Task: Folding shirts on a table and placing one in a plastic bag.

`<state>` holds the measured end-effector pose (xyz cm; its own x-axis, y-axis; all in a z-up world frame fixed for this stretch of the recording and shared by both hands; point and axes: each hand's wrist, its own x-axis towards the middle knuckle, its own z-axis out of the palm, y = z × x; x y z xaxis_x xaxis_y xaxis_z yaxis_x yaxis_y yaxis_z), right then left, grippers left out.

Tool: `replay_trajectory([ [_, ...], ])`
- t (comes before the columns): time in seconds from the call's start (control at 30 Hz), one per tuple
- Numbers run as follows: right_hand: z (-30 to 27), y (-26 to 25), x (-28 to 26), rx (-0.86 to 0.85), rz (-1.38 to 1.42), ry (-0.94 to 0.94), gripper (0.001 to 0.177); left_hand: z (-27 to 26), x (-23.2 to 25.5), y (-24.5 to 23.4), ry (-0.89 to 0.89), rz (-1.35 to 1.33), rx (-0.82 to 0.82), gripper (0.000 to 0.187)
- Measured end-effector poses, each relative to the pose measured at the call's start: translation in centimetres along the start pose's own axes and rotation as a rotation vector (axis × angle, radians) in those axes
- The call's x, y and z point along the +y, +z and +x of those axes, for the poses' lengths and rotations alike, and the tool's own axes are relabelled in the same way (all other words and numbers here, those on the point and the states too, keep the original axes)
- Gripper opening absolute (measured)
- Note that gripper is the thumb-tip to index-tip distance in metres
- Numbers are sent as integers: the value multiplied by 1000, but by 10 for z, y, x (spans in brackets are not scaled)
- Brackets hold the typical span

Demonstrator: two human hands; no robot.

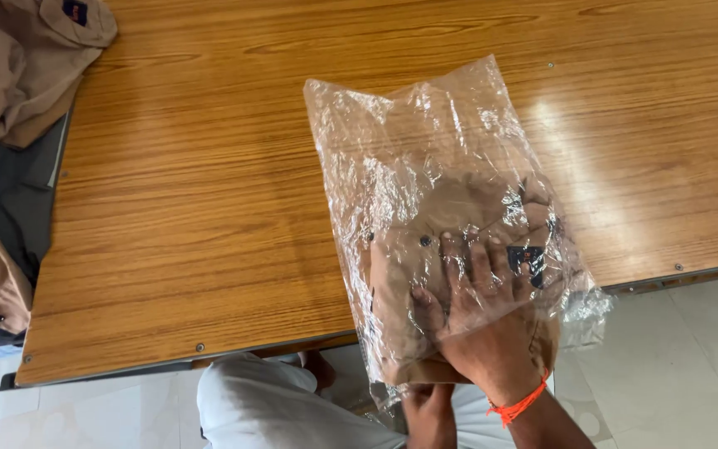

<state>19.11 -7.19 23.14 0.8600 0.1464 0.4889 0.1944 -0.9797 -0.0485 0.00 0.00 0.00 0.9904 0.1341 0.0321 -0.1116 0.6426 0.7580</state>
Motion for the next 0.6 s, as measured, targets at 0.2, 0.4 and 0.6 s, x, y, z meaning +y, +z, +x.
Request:
replay_trajectory([
  [0.2,3,-4,-9,-19,-30,91,69,115,61,83,-71,55,-66,37],
  [0.4,3,-3,-11,-37,38,59,72,43,-56,-18,-131,81,-159,25],
  [0.6,14,22,-1,-101,174,-42,75,85,-32,1,-165,116,-181,14],
])
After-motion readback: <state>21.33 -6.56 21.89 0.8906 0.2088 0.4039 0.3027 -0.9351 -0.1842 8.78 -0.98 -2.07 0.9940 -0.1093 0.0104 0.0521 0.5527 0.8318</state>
